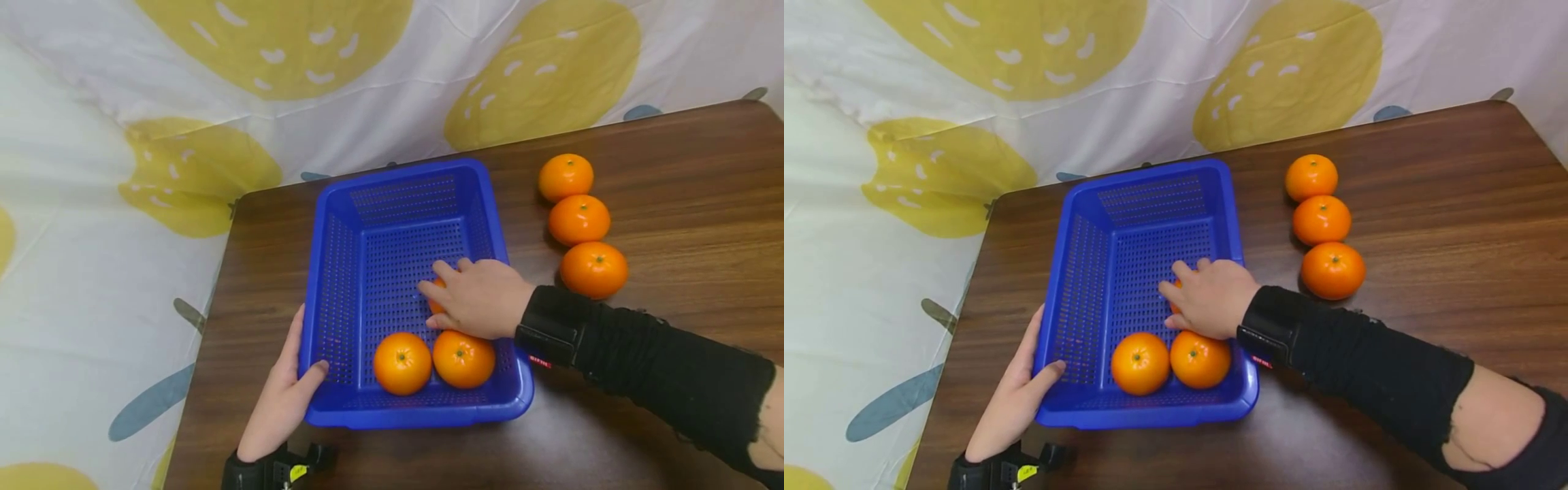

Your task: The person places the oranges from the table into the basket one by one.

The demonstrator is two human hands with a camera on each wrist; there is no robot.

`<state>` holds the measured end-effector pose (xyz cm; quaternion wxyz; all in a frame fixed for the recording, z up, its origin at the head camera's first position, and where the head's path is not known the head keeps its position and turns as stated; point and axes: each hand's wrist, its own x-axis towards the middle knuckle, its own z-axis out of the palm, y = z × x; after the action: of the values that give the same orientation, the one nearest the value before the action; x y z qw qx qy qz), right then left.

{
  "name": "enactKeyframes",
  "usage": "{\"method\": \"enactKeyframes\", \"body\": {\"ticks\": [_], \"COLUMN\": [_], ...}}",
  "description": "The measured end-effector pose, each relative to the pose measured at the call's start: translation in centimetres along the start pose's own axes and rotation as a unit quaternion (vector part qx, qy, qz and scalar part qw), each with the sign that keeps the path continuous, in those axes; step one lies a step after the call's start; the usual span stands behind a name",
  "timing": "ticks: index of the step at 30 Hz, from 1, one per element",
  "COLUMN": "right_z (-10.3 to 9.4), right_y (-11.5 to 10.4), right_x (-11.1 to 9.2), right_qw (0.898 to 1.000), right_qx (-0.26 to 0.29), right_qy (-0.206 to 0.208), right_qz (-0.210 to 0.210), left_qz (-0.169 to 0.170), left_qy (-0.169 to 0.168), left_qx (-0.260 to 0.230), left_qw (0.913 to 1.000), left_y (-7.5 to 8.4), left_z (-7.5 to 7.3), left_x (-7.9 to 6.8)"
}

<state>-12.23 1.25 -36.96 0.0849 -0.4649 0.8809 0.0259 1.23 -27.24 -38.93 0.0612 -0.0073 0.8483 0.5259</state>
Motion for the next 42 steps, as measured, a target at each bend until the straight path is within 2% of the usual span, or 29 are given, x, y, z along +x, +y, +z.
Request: {"method": "enactKeyframes", "body": {"ticks": [17,28,42], "right_z": [0.12,0.02,0.12], "right_y": [0.15,0.19,0.48], "right_x": [0.0,-0.19,-0.34], "right_qw": [1.0,0.998,0.991], "right_qx": [0.021,0.023,0.03], "right_qy": [0.014,0.061,0.13], "right_qz": [0.008,0.001,-0.018], "left_qz": [0.001,-0.001,-0.003], "left_qy": [0.008,0.005,0.004], "left_qx": [0.008,0.002,0.003], "left_qw": [0.9999,1.0,1.0], "left_y": [-0.27,-0.34,-0.25], "left_z": [0.02,0.05,0.01], "left_x": [0.0,0.0,0.12]}}
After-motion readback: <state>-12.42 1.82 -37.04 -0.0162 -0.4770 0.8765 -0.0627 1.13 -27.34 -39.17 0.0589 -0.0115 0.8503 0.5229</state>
